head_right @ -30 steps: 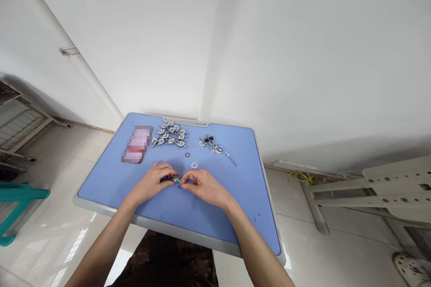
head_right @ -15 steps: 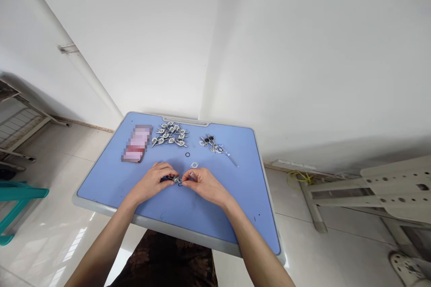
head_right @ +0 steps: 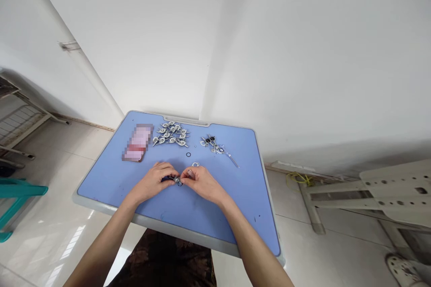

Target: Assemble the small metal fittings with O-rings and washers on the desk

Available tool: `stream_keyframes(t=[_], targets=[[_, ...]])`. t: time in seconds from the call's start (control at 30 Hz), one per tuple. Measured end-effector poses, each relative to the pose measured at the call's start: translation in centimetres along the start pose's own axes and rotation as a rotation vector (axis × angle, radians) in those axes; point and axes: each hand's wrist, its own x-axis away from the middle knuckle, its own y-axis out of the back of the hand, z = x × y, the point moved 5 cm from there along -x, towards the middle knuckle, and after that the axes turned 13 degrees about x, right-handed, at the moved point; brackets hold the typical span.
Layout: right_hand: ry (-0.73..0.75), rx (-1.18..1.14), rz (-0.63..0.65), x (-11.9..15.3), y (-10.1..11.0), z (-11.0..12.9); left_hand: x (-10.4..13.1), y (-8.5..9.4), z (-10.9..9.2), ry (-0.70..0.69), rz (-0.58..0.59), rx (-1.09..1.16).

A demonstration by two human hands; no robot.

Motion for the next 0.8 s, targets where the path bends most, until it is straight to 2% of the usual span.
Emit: stream_keyframes(t=[0.3,0.6,0.8], targets=[[0.049,0.129,-0.144,0.2,0.1,0.8,-0.1,-0.1,0.2,-0.001,0.010,-0.009],[-0.027,0.127,-0.273,-0.2,-1.3,0.5,0.0,-0.2,0.0,0.011,0.002,-0.015],[-0.048,0.154,-0.341,0.0,-0.6,0.1,0.0,-0.2,0.1,0.019,-0.009,-0.024]])
